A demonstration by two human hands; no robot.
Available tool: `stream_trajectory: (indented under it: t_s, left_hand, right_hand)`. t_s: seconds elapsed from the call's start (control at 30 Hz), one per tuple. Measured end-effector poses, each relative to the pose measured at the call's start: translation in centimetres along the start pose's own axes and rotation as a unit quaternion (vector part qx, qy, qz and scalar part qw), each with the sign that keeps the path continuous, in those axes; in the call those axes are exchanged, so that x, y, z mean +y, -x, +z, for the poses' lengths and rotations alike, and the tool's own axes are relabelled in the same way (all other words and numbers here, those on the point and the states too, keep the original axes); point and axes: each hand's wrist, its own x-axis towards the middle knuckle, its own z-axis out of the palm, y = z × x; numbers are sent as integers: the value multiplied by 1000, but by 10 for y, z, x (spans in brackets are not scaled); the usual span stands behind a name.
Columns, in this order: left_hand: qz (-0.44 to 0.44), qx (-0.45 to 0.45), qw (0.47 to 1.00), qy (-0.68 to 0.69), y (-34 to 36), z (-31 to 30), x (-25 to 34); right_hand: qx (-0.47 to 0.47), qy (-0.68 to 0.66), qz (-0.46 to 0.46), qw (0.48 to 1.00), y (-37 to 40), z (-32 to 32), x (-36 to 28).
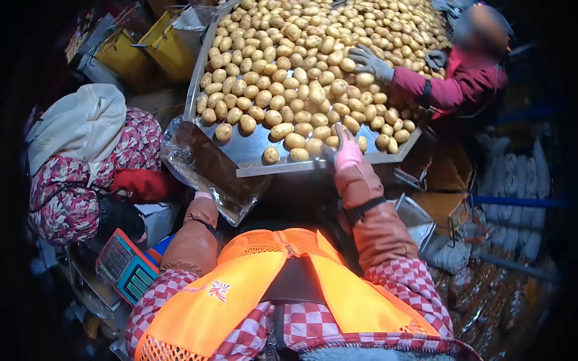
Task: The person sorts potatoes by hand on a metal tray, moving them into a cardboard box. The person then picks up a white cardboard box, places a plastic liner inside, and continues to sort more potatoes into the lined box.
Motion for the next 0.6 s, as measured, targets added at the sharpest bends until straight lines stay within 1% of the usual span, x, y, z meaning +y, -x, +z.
stream_trajectory:
  t_s: [0.03,0.07,0.1,0.13,0.2,0.23,0.27,0.3,0.37,0.4,0.47,0.5,0.57,0.6]
  left_hand:
    - [-15,7,1000,4,3,0,-6]
    - [-31,16,999,9,7,0,-14]
    - [-46,25,999,13,10,3,-20]
    - [-68,36,997,21,15,6,-30]
    - [-103,58,992,36,24,12,-36]
    - [-118,68,990,40,30,16,-37]
    - [-130,79,987,46,30,18,-31]
    - [-137,89,985,52,26,21,-22]
    - [-154,106,980,64,24,23,-10]
    - [-163,115,978,70,23,22,-5]
    - [-179,126,973,76,23,22,-3]
    - [-186,130,971,78,24,21,-4]
    - [-201,139,966,85,21,21,-7]
    - [-207,140,964,89,21,22,-9]
  right_hand:
    - [-14,36,-3,999,-17,10,1]
    - [-55,78,-6,995,-26,20,-7]
    - [-121,128,-6,984,-26,18,-32]
    - [-137,172,-13,975,-18,13,-58]
    - [-128,169,-115,970,-22,15,-66]
    - [-112,121,-199,966,-26,21,-59]
    - [-172,119,-220,953,-31,10,-82]
    - [-185,122,-245,944,-35,9,-100]
    - [-175,56,-295,938,-49,37,-117]
    - [-203,76,-304,928,-54,50,-127]
    - [-281,86,-301,907,-62,55,-165]
    - [-320,-19,-329,888,-66,81,-159]
    - [-358,-56,-388,848,-73,78,-169]
    - [-380,-113,-334,855,-89,73,-171]
